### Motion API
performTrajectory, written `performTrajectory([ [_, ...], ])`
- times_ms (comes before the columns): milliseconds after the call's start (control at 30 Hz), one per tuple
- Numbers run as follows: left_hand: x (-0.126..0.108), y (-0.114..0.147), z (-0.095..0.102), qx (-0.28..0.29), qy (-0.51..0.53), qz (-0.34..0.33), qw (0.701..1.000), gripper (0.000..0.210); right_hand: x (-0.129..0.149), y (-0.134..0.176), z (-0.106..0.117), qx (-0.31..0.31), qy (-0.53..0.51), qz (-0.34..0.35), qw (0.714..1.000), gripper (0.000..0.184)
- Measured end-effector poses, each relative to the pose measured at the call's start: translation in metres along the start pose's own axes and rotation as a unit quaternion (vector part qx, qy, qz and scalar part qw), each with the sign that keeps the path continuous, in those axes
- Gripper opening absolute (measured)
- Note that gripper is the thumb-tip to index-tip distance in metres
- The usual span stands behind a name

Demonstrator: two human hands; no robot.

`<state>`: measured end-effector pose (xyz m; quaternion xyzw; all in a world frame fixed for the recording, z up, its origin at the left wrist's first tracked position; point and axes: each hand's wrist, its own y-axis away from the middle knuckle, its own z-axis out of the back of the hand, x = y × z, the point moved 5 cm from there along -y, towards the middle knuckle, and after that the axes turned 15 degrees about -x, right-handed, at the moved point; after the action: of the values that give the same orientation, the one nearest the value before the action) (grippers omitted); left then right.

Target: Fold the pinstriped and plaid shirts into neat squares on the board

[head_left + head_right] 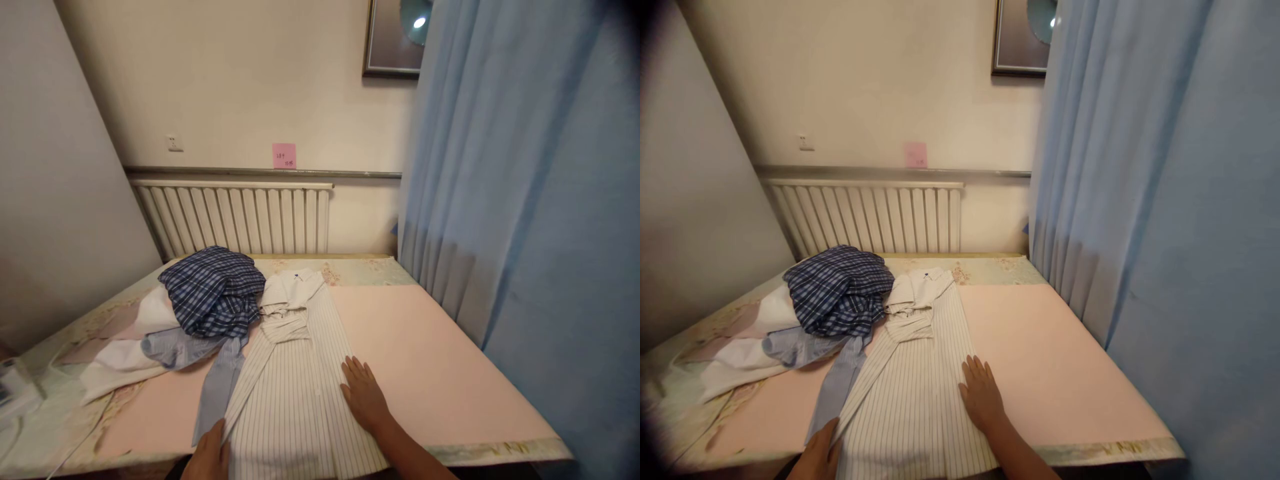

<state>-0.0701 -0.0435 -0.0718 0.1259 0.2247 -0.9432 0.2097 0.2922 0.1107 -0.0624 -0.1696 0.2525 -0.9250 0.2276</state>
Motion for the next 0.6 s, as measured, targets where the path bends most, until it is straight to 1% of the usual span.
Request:
performTrajectory([
  [167,-0.013,-0.005,0.008,0.028,0.027,0.051,0.998,0.043,0.001,0.002,0.002,-0.015,-0.004,0.003,1.0,0.048],
  [400,-0.015,-0.01,0.026,0.029,0.081,0.134,0.987,0.028,0.001,0.001,0.004,-0.022,-0.007,-0.002,1.0,0.047],
  [500,-0.016,-0.007,0.028,0.033,0.086,0.152,0.984,0.029,0.0,0.002,0.004,-0.034,-0.01,-0.002,0.999,0.045],
  [600,-0.016,-0.004,0.025,0.038,0.09,0.158,0.983,0.032,-0.001,0.005,0.004,-0.052,-0.008,0.0,0.999,0.044],
])
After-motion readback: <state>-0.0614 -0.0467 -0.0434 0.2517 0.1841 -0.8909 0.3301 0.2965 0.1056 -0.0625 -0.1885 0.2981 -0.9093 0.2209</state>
